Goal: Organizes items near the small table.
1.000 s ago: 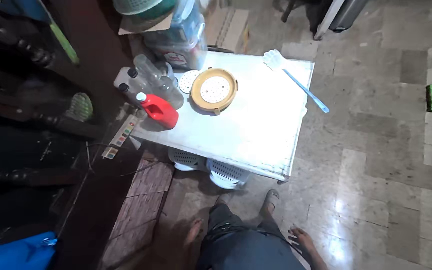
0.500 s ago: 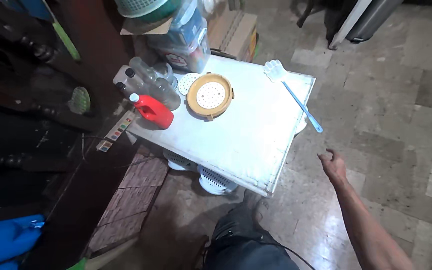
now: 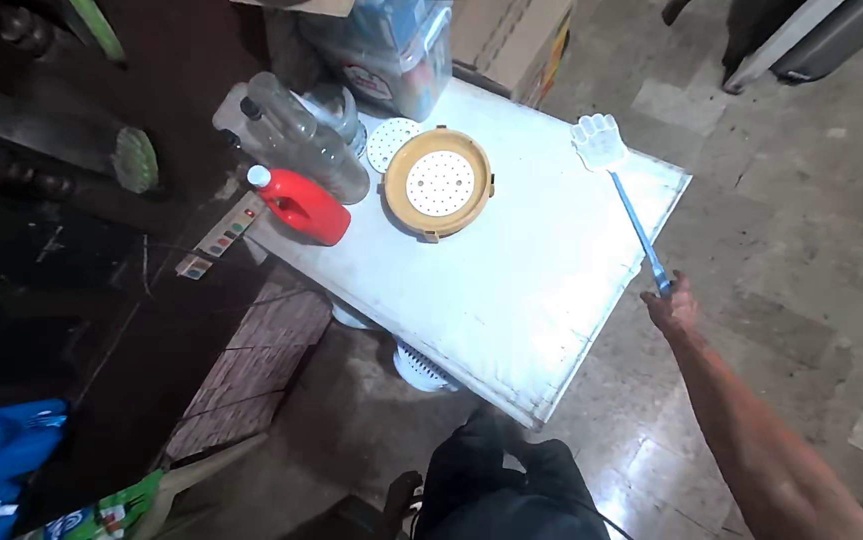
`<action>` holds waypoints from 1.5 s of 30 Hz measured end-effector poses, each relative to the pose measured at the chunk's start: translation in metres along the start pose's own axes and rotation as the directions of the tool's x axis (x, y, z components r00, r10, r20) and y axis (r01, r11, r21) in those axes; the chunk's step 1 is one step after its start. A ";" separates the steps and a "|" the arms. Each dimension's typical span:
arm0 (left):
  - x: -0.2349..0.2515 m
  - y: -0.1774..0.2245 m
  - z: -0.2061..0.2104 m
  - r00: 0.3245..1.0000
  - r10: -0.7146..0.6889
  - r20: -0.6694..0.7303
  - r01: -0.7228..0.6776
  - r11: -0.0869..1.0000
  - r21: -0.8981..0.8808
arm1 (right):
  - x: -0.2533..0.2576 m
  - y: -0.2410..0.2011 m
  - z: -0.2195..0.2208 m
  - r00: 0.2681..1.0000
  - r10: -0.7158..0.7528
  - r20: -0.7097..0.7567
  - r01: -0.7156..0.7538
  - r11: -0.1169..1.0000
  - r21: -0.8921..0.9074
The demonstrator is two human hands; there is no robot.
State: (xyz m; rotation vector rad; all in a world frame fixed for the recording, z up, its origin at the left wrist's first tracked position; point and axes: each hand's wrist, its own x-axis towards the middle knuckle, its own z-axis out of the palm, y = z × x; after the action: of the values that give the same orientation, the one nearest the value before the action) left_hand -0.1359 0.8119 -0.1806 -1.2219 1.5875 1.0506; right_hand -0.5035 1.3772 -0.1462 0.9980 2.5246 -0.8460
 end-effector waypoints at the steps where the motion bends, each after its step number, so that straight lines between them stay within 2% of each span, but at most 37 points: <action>1: 0.000 0.000 0.001 0.999 -0.032 -0.010 0.031 0.999 -0.034 | 0.003 -0.003 0.001 1.000 0.006 0.015 -0.006 1.000 -0.014; 8: -0.007 -0.003 0.032 0.997 -0.060 -0.045 0.053 0.987 -0.151 | 0.028 -0.002 0.000 0.996 -0.039 0.077 0.042 0.999 -0.035; 12: -0.020 -0.011 0.069 0.995 -0.071 -0.067 0.057 0.979 -0.195 | 0.029 0.013 0.000 0.991 -0.096 0.097 0.081 0.986 0.149; 14: -0.026 -0.025 0.090 0.997 0.013 -0.070 -0.023 0.989 -0.145 | 0.024 0.021 -0.002 0.988 -0.111 0.106 0.074 0.950 0.304; 17: -0.048 -0.042 0.117 0.984 0.168 -0.059 -0.169 0.985 -0.013 | 0.009 0.022 -0.015 0.990 -0.106 0.089 0.049 0.872 0.487; 22: -0.071 -0.062 0.146 0.982 0.178 -0.063 -0.173 0.982 0.074 | -0.012 -0.007 -0.046 0.989 -0.147 -0.001 0.093 0.624 0.775; 23: -0.071 -0.067 0.148 0.981 0.183 -0.061 -0.179 0.982 0.064 | -0.018 -0.013 -0.050 0.989 -0.143 -0.030 0.107 0.565 0.818; 25: -0.060 -0.091 0.150 0.979 0.201 -0.035 -0.203 0.975 -0.087 | -0.030 -0.018 -0.060 0.987 -0.111 -0.117 0.156 0.480 0.863; 27: -0.033 -0.117 0.150 0.971 0.240 0.017 -0.233 0.956 -0.178 | -0.045 -0.020 -0.071 0.971 -0.110 -0.212 0.238 0.452 0.860; 28: -0.029 -0.116 0.146 0.963 0.269 0.018 -0.262 0.952 -0.158 | -0.054 -0.024 -0.076 0.959 -0.130 -0.254 0.285 0.456 0.843; 30: -0.035 -0.094 0.134 0.971 0.237 -0.009 -0.237 0.966 -0.102 | -0.072 -0.039 -0.082 0.919 -0.208 -0.335 0.394 0.468 0.791; 31: -0.030 -0.088 0.129 0.981 0.190 -0.028 -0.192 0.973 -0.128 | -0.080 -0.051 -0.084 0.887 -0.272 -0.374 0.462 0.467 0.754; 34: -0.027 -0.073 0.113 0.999 0.012 -0.033 -0.024 0.923 -0.384 | -0.102 -0.095 -0.086 0.758 -0.455 -0.468 0.645 0.417 0.640; 37: -0.024 -0.078 0.100 0.999 -0.037 -0.023 0.021 0.871 -0.490 | -0.117 -0.139 -0.087 0.622 -0.589 -0.515 0.778 0.397 0.487; 39: -0.029 -0.085 0.097 0.998 -0.062 -0.023 0.041 0.851 -0.524 | -0.133 -0.163 -0.090 0.572 -0.652 -0.497 0.816 0.397 0.419; 41: -0.035 -0.094 0.098 0.997 -0.075 -0.016 0.054 0.833 -0.550 | -0.149 -0.181 -0.094 0.561 -0.689 -0.458 0.819 0.385 0.425; 45: -0.035 -0.120 0.108 0.999 -0.037 -0.034 0.014 0.852 -0.523 | -0.154 -0.200 -0.093 0.595 -0.659 -0.459 0.776 0.325 0.540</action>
State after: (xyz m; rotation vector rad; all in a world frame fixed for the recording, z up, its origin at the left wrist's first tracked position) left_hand 0.0016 0.9034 -0.1917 -1.6264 1.3466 1.5122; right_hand -0.5378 1.2371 0.0808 -0.1053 2.7915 -2.2110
